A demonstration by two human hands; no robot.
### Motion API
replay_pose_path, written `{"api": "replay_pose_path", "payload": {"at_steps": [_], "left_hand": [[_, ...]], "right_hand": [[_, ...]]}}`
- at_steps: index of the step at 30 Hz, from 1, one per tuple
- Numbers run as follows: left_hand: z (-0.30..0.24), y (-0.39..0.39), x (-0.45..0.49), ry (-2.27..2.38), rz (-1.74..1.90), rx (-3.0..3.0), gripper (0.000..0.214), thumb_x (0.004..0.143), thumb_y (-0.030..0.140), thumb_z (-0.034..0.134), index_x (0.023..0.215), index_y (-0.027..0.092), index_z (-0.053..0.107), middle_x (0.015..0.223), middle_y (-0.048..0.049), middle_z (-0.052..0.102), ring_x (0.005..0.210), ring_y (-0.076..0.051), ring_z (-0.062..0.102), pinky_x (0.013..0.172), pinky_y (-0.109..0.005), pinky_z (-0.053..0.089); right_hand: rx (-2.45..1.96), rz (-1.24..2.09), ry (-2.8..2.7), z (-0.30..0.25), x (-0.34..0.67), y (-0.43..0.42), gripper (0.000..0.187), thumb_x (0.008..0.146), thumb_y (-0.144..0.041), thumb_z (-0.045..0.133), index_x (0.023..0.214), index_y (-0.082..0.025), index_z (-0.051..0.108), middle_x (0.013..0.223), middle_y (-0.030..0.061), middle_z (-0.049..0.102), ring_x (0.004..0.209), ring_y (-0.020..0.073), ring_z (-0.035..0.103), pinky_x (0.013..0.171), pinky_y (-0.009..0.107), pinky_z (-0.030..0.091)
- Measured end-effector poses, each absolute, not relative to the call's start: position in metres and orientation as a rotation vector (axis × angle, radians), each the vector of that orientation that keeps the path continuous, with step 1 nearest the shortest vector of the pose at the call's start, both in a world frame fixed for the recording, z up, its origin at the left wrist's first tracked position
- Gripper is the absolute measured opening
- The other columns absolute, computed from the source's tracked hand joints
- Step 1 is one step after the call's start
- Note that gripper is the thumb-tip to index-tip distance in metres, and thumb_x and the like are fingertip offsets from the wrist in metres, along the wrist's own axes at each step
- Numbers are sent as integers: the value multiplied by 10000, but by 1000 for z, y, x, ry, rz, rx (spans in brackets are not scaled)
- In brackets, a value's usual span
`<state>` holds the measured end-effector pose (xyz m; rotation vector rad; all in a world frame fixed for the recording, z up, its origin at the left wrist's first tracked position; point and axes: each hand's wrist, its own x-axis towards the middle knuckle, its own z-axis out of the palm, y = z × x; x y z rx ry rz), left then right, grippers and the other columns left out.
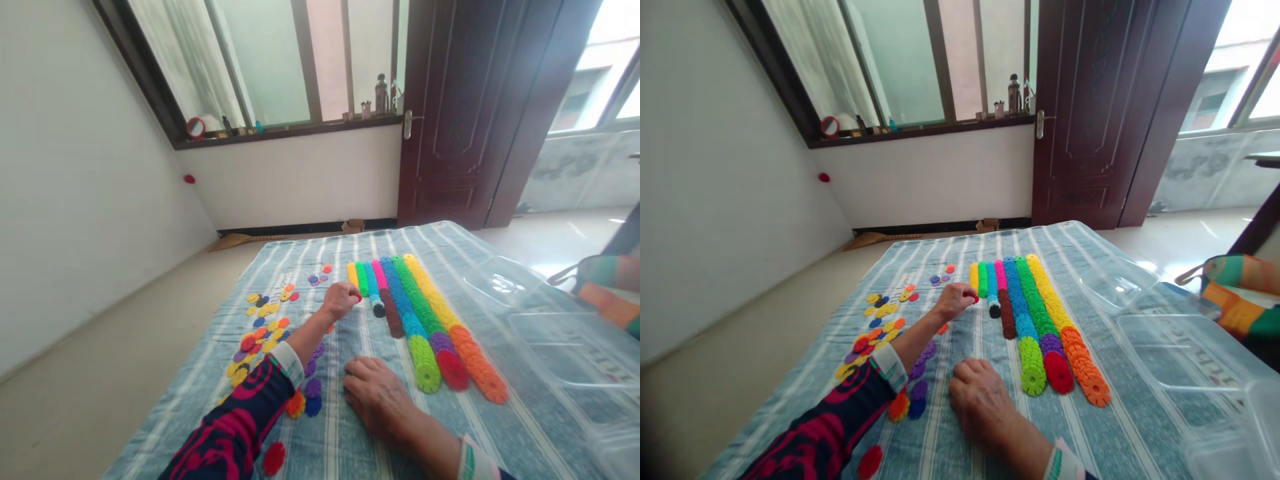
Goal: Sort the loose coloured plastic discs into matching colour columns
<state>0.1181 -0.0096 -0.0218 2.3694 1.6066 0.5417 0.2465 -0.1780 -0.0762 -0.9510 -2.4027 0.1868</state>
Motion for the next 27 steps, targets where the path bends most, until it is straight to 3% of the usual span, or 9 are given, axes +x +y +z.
{"api": "replay_pose_path", "payload": {"at_steps": [11, 22, 27], "left_hand": [[-22, 8, 148, 1712, 281, 2545, 256, 772, 140, 553, 868, 215, 778, 948, -40, 732, 936, -183, 652, 806, -258, 477], [-27, 6, 142, 1846, 305, 2532, 296, 810, 180, 558, 1053, 218, 724, 1052, -68, 683, 1004, -202, 619, 837, -275, 473], [-33, 7, 138, 1839, 341, 2527, 243, 824, 233, 572, 1015, 202, 719, 1028, -70, 681, 979, -201, 618, 818, -275, 463]], "right_hand": [[-947, 151, -2395, -74, 245, -176, 105, 894, -186, 592, 795, -194, 560, 889, 26, 625, 867, 189, 553, 750, 317, 404], [-969, 154, -2405, -72, 245, -177, 110, 896, -169, 577, 791, -196, 555, 872, 21, 617, 856, 186, 541, 741, 323, 390], [-961, 151, -2405, -73, 245, -176, 108, 889, -165, 580, 787, -192, 556, 872, 29, 615, 851, 190, 538, 732, 324, 385]]}}
